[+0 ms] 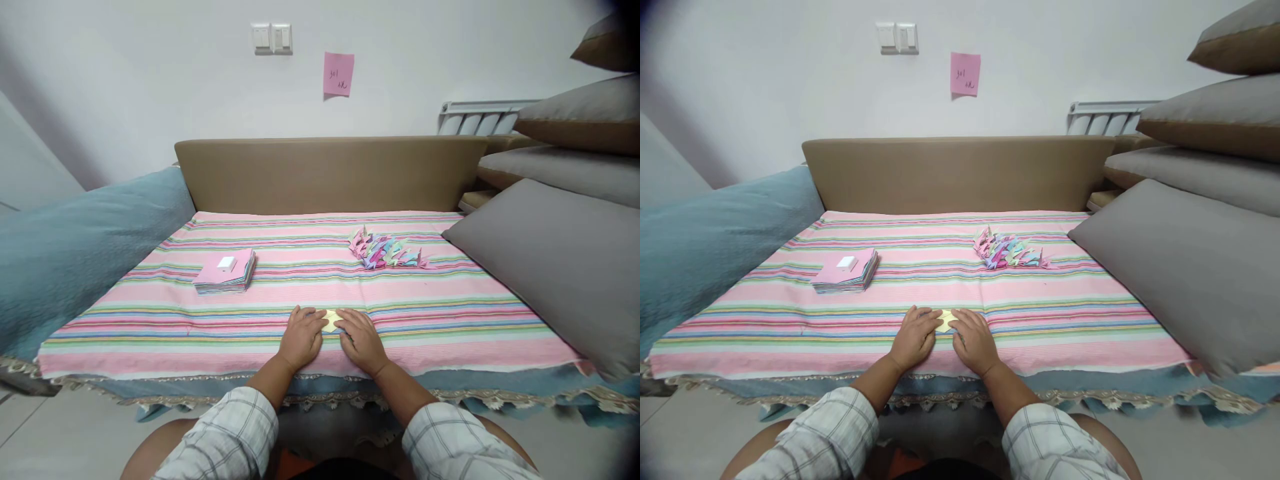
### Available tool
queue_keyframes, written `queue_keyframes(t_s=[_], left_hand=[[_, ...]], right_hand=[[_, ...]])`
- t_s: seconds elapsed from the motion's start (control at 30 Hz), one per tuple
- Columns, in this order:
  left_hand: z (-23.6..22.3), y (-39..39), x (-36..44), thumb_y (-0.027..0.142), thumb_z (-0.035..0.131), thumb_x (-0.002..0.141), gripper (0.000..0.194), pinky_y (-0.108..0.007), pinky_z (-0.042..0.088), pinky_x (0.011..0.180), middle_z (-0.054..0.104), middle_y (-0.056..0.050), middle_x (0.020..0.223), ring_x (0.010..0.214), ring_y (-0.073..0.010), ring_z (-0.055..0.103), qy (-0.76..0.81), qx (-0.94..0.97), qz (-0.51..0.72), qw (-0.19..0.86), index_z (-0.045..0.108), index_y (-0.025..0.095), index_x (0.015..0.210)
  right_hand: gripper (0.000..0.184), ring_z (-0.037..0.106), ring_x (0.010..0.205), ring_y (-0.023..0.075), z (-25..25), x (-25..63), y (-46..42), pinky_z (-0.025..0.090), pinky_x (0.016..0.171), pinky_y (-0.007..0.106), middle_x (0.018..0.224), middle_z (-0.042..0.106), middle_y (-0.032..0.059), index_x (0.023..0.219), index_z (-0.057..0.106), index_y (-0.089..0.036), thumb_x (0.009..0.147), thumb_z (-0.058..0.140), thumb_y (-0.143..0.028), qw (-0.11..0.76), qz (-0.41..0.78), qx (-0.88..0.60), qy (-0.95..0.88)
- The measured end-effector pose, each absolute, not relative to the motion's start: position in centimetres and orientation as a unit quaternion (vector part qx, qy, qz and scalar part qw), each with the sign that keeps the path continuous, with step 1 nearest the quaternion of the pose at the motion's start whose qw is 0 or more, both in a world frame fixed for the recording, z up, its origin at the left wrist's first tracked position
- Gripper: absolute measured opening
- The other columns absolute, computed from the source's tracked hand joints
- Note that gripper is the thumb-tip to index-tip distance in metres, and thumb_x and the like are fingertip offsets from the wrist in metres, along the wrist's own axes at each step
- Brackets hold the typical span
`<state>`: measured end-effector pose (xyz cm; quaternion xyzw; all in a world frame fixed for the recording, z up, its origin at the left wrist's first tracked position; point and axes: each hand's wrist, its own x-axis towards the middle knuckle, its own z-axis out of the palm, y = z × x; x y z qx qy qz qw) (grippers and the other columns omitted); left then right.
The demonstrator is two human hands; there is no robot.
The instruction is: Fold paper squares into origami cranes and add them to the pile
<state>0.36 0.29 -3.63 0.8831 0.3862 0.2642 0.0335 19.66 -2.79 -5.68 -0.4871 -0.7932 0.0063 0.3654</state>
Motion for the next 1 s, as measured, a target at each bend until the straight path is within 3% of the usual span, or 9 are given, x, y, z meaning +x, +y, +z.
queue_keyframes(t_s=[0.17, 0.43, 0.67, 1.0], left_hand=[[-3.7, 0.4, 0.4, 0.011, 0.047, 0.078, 0.034, -0.054, 0.025, 0.104, 0.064, -0.003, 0.116, 0.108, -0.0218, 0.050, 0.390, 0.876, 0.281, 0.043, 0.063, 0.026, 0.103], [-3.1, 0.5, 0.4, 0.009, 0.047, 0.074, 0.022, -0.049, 0.028, 0.104, 0.068, -0.002, 0.106, 0.098, -0.0182, 0.056, 0.409, 0.855, 0.304, 0.091, 0.061, 0.023, 0.085], [-3.2, 0.7, 0.3, 0.025, 0.060, 0.074, 0.008, -0.046, 0.031, 0.100, 0.068, -0.003, 0.107, 0.098, -0.0202, 0.056, 0.407, 0.855, 0.306, 0.096, 0.059, 0.022, 0.081], [-3.0, 0.7, 0.4, 0.027, 0.058, 0.078, 0.006, -0.042, 0.034, 0.095, 0.068, -0.002, 0.106, 0.096, -0.0199, 0.057, 0.409, 0.851, 0.311, 0.110, 0.060, 0.022, 0.076]], right_hand=[[0.021, 0.051, 0.106, 0.0216, -5.5, 19.5, -2.8, 0.033, 0.093, 0.039, 0.115, 0.062, 0.0053, 0.100, 0.063, -0.024, 0.084, 0.051, -0.028, 0.360, 0.016, -0.504, -0.785], [0.017, 0.051, 0.101, 0.0214, -4.5, 19.3, -2.4, 0.027, 0.092, 0.041, 0.109, 0.063, 0.0034, 0.094, 0.062, -0.026, 0.082, 0.057, -0.036, 0.329, 0.037, -0.515, -0.790], [0.013, 0.051, 0.099, 0.0201, -4.4, 19.2, -2.1, 0.026, 0.091, 0.040, 0.106, 0.063, 0.0016, 0.088, 0.062, -0.026, 0.082, 0.058, -0.037, 0.326, 0.062, -0.534, -0.778], [0.014, 0.052, 0.097, 0.0179, -4.5, 19.1, -1.9, 0.027, 0.090, 0.036, 0.104, 0.064, -0.0009, 0.085, 0.063, -0.027, 0.084, 0.055, -0.039, 0.325, 0.077, -0.550, -0.765]])
